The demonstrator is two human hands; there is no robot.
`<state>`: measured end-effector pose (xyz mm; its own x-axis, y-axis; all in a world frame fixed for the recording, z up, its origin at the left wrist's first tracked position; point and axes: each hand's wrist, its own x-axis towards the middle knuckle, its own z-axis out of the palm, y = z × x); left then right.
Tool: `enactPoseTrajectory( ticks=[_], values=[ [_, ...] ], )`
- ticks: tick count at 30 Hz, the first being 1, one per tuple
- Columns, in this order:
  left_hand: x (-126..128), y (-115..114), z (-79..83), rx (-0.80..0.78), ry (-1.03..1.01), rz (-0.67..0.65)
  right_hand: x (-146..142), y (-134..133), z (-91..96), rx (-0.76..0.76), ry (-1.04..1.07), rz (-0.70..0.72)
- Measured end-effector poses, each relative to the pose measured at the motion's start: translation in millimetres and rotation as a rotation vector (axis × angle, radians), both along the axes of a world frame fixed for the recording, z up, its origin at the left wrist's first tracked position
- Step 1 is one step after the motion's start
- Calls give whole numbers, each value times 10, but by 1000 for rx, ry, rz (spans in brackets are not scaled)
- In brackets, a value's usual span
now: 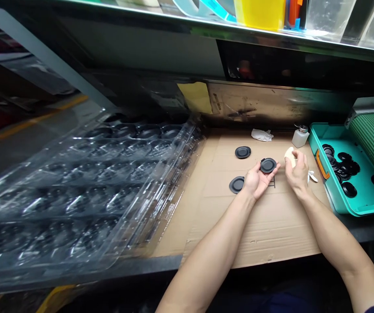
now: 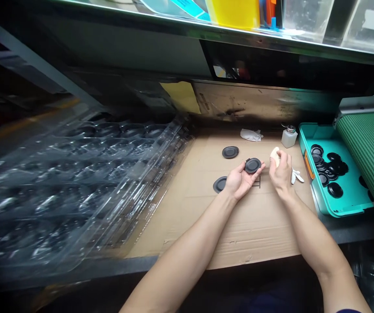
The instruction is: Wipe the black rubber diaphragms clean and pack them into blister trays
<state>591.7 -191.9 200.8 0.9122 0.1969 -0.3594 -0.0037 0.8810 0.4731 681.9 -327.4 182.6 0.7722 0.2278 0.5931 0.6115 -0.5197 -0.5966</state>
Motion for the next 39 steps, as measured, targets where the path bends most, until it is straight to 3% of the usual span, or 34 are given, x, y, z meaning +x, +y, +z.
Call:
enactPoseTrajectory(
  ticks=[4,7,13,18,23,28,39],
  values=[
    [-20,51,40,-19,1,-6,17,-43,-78,-20,17,45],
    [-34,26,27,66,-19,28,5,-4,-154,-66,47,97],
    [-24,133,24,574,33,35,62,23,-257,-115,116,140],
    [117,833,102,970,120,257,69,21,-274,-104,137,164],
    [301,1557,71,1320,199,145,57,41,-287,-93,168,157],
    [452,1691,0,1281,293,29,58,37,-287,-100,170,151],
    [505,1627,-106,1271,391,121,112,40,-326,-86,121,155]
  ],
)
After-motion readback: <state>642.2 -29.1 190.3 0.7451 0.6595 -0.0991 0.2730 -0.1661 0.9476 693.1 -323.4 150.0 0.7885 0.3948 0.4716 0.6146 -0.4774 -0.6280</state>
